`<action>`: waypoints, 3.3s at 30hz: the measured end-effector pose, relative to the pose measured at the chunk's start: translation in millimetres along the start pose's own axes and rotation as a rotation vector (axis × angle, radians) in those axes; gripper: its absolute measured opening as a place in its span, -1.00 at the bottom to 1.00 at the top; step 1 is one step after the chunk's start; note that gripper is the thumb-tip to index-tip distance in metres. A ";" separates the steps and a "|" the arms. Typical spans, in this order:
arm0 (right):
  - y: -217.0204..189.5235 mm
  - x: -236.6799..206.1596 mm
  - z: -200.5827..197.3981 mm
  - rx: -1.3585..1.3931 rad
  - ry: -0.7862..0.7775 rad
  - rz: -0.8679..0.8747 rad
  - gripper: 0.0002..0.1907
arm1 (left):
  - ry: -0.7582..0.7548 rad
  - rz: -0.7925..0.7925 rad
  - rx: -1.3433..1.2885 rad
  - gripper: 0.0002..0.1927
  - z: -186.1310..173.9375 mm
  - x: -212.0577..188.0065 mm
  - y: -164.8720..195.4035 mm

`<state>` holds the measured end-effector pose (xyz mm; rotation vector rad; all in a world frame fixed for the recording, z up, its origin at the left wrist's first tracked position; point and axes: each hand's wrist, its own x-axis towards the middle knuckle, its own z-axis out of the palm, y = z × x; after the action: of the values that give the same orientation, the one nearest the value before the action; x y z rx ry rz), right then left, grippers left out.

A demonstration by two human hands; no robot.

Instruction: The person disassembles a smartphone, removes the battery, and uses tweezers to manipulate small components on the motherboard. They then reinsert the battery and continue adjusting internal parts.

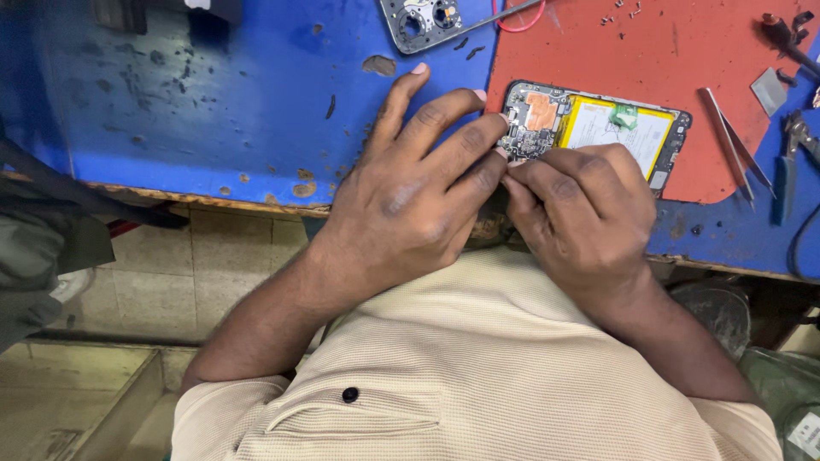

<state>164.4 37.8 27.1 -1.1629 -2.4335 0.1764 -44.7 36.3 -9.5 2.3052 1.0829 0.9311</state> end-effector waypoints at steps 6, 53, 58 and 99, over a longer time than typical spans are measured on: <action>9.2 -11.7 7.2 -0.102 -0.024 -0.072 -0.84 | 0.002 -0.008 -0.017 -0.74 1.4 -0.4 -0.6; 3.3 -8.3 -8.0 0.030 -0.061 -0.014 -0.60 | -0.063 -0.052 -0.017 -0.73 0.8 2.7 -2.2; 3.3 -2.5 -8.9 -0.025 -0.083 -0.080 -0.64 | -0.055 -0.055 -0.018 -0.76 2.2 2.8 -2.9; 202.2 -65.7 -69.4 0.209 0.010 0.481 -0.91 | -0.251 -0.136 0.059 -0.18 4.9 35.2 17.3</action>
<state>374.6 111.8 8.1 -1.6191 -2.0258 0.5521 -15.8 53.3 11.5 2.2873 1.1533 0.5475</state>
